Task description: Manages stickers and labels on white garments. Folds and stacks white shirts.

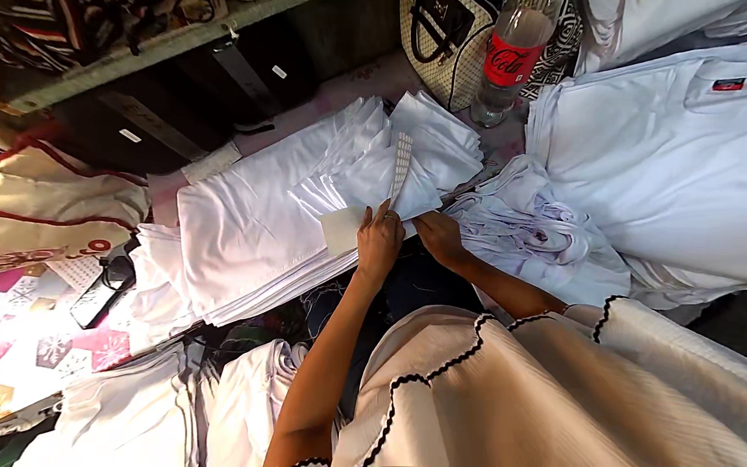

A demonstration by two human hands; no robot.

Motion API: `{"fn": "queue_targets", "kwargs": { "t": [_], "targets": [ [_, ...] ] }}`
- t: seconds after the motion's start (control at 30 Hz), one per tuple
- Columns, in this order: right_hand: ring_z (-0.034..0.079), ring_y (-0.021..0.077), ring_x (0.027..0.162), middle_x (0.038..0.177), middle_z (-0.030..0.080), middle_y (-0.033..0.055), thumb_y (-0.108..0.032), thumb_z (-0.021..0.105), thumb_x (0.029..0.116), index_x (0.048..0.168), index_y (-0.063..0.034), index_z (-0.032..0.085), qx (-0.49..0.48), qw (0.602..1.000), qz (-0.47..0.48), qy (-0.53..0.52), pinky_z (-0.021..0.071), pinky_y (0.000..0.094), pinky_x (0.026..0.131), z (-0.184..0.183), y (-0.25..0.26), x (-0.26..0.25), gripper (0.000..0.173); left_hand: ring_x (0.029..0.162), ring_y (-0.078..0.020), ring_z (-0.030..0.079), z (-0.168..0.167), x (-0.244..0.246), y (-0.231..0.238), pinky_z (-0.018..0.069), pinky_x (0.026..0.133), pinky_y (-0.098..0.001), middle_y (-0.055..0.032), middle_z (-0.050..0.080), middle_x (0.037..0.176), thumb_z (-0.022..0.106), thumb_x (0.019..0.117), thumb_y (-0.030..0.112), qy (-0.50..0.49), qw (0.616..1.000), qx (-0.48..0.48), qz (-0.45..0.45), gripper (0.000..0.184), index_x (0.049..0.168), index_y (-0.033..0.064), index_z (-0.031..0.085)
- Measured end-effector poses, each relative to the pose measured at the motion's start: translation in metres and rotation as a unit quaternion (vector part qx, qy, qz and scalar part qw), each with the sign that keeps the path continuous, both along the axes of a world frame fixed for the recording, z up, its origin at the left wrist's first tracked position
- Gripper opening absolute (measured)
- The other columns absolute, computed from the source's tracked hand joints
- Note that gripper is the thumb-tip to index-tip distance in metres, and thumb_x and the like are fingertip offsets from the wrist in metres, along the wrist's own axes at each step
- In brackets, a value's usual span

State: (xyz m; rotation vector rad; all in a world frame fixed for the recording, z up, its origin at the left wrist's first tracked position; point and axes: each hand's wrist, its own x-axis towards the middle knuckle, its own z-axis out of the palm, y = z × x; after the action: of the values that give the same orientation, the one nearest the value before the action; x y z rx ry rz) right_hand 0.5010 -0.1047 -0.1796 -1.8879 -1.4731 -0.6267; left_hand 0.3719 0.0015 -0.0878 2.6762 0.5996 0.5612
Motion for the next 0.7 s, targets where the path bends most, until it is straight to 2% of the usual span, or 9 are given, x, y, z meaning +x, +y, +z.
{"fn": "queue_targets", "kwargs": {
  "t": [0.13,0.2,0.27,0.37,0.43,0.5,0.57,0.63,0.7],
  "targets": [
    [0.071,0.0312,0.099,0.104,0.073,0.0152,0.003,0.064,0.0918,0.096,-0.0003,0.076,-0.052,0.997,0.045,0.035,0.0587,0.0427,0.084,-0.002,-0.002,-0.002,0.013,0.112,-0.041,0.069,0.003,0.001,0.0,0.0509,0.1,-0.0591,-0.024,0.068,0.125,0.065,0.0933,0.005,0.001,1.0,-0.009,0.008,0.015,0.085,-0.0066,0.07],
    [0.07,0.0339,0.103,0.105,0.073,0.0164,-0.003,0.066,0.0935,0.09,-0.0009,0.076,-0.058,0.992,0.068,0.087,0.0578,0.0464,0.089,0.001,-0.011,-0.003,0.011,0.11,-0.041,0.069,0.005,0.0,0.0,0.0526,0.097,-0.0581,-0.0242,0.068,0.125,0.064,0.0932,0.004,-0.001,1.0,-0.012,0.012,0.015,0.084,-0.0067,0.069],
    [0.067,0.0373,0.101,0.1,0.071,0.0186,-0.013,0.07,0.0934,0.086,0.0001,0.074,-0.043,0.987,0.033,0.152,0.0552,0.0497,0.089,0.007,-0.022,-0.002,0.015,0.11,-0.0412,0.069,0.007,-0.001,0.0,0.0535,0.096,-0.0578,-0.0246,0.068,0.124,0.064,0.093,0.003,-0.004,1.0,-0.02,0.018,0.014,0.085,-0.0069,0.069],
    [0.063,0.0446,0.109,0.111,0.065,0.0272,-0.02,0.079,0.0886,0.108,0.0079,0.066,-0.086,0.949,-0.052,0.298,0.0511,0.0582,0.094,0.022,-0.028,0.009,0.036,0.111,-0.0433,0.069,0.009,-0.002,0.0,0.0537,0.094,-0.0587,-0.0255,0.07,0.12,0.063,0.0932,0.002,-0.008,0.999,-0.043,0.018,0.013,0.088,-0.0072,0.07],
    [0.066,0.0388,0.101,0.111,0.067,0.025,-0.014,0.073,0.093,0.124,0.0057,0.062,-0.134,0.901,-0.055,0.408,0.0541,0.0551,0.089,0.033,-0.024,0.02,0.038,0.114,-0.0427,0.068,0.012,-0.005,0.001,0.0541,0.094,-0.0573,-0.0232,0.071,0.12,0.06,0.0956,-0.001,-0.019,0.998,-0.06,0.022,0.015,0.098,-0.006,0.073],
    [0.07,0.032,0.092,0.112,0.068,0.0235,-0.006,0.063,0.0977,0.128,0.0032,0.063,-0.132,0.862,-0.03,0.489,0.0583,0.0488,0.083,0.054,-0.017,0.025,0.032,0.112,-0.0398,0.069,0.024,-0.016,0.008,0.0554,0.092,-0.0552,-0.0215,0.072,0.12,0.055,0.0971,-0.005,-0.071,0.992,-0.09,0.046,0.023,0.11,-0.0052,0.073],
    [0.072,0.0253,0.084,0.115,0.067,0.021,-0.001,0.058,0.0987,0.125,0.0008,0.066,-0.092,0.819,0.002,0.566,0.0631,0.0422,0.076,0.081,-0.007,0.026,0.027,0.111,-0.0324,0.07,0.046,-0.035,0.019,0.0554,0.097,-0.0486,-0.0205,0.071,0.12,0.054,0.0962,-0.008,-0.166,0.975,-0.127,0.079,0.029,0.12,-0.005,0.07],
    [0.072,0.0237,0.085,0.121,0.064,0.0185,0.004,0.057,0.0972,0.12,0.0006,0.067,-0.051,0.785,0.051,0.615,0.0638,0.0411,0.077,0.109,0.007,0.025,0.026,0.117,-0.0223,0.068,0.068,-0.058,0.032,0.0551,0.1,-0.0412,-0.0157,0.068,0.131,0.058,0.0947,-0.007,-0.241,0.945,-0.188,0.117,0.038,0.132,-0.0009,0.064],
    [0.071,0.022,0.088,0.121,0.061,0.0168,0.006,0.057,0.0956,0.115,0.0015,0.068,-0.02,0.787,0.117,0.605,0.0638,0.0393,0.079,0.136,0.023,0.019,0.023,0.118,-0.0148,0.065,0.084,-0.079,0.041,0.0555,0.096,-0.0346,-0.0096,0.062,0.14,0.061,0.0911,-0.008,-0.305,0.909,-0.25,0.137,0.05,0.139,0.0042,0.058]
  ]
}}
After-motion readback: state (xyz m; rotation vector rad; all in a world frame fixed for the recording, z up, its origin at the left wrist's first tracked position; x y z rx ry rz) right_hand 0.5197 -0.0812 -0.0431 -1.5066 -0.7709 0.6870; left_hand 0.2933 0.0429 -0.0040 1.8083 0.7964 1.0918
